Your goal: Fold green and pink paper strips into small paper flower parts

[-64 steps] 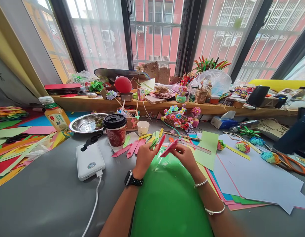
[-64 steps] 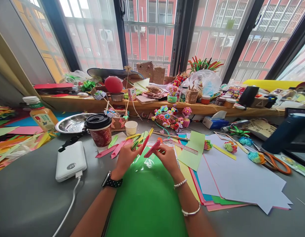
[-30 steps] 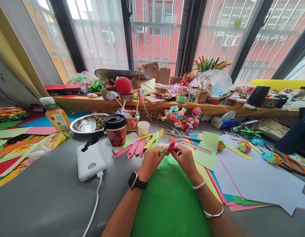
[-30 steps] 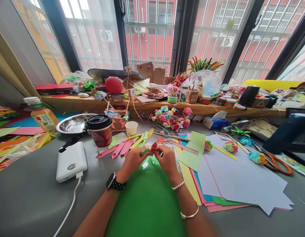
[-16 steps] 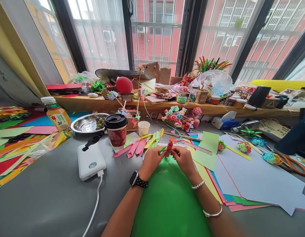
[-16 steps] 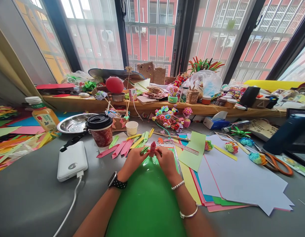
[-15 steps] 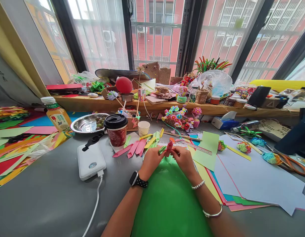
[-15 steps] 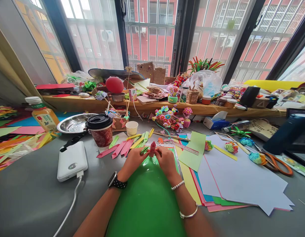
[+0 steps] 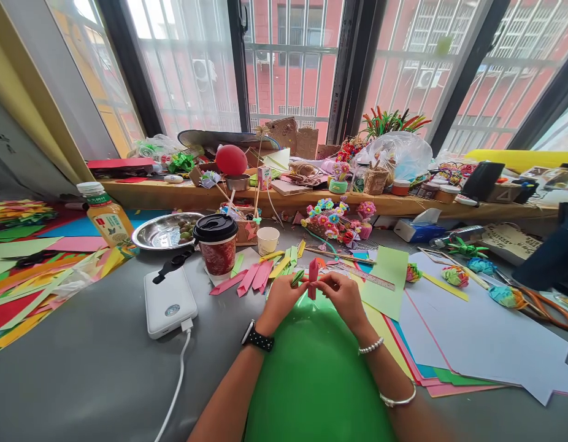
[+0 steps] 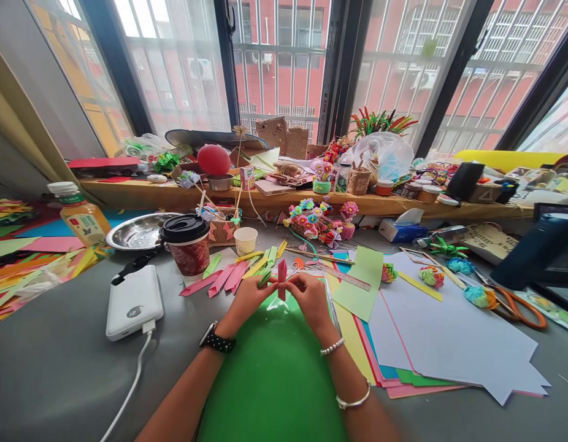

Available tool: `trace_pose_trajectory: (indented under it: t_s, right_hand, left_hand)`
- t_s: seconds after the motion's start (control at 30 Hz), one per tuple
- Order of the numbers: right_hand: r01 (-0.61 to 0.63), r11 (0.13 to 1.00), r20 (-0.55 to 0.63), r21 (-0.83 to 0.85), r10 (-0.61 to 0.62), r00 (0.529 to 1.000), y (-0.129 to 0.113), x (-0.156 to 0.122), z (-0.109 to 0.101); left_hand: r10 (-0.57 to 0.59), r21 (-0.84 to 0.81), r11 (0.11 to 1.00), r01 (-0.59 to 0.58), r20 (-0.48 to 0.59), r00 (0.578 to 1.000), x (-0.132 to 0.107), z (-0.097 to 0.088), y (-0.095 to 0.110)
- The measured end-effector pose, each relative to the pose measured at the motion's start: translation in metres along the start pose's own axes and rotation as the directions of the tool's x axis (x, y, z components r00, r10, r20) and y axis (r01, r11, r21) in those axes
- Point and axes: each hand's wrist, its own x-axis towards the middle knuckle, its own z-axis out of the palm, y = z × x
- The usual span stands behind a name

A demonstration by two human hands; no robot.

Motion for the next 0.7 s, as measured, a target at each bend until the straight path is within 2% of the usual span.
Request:
trace_pose_trajectory:
  t_s: [0.1,0.2,0.4,0.57,0.7]
  right_hand:
    - [-0.091,0.970,0.044,0.224,0.083,0.996,0.001,0.002,-0.002]
    - [-0.173,0.920,0.120,0.351,0.139,0.983,-0.002,0.003,-0.002]
    - [-0.293,0.869,0.267,0.398,0.196,0.944,-0.010,0.002,-0.003]
    - [-0.311,0.833,0.258,0.457,0.210,0.943,-0.007,0.002,-0.004]
    - [-0.311,0.825,0.227,0.471,0.227,0.947,-0.005,0.002,-0.004]
  left_hand:
    - [-0.045,-0.194,0.978,0.072,0.137,0.989,0.001,-0.005,0.001]
    - [-0.030,-0.275,0.957,0.088,0.208,0.978,0.001,-0.006,0.003]
    - [-0.047,-0.333,0.933,0.135,0.259,0.965,0.001,-0.005,0.004]
    - [-0.050,-0.358,0.919,0.165,0.309,0.950,-0.003,-0.007,0.007]
    - [-0.009,-0.352,0.925,0.140,0.348,0.937,-0.005,-0.010,0.009]
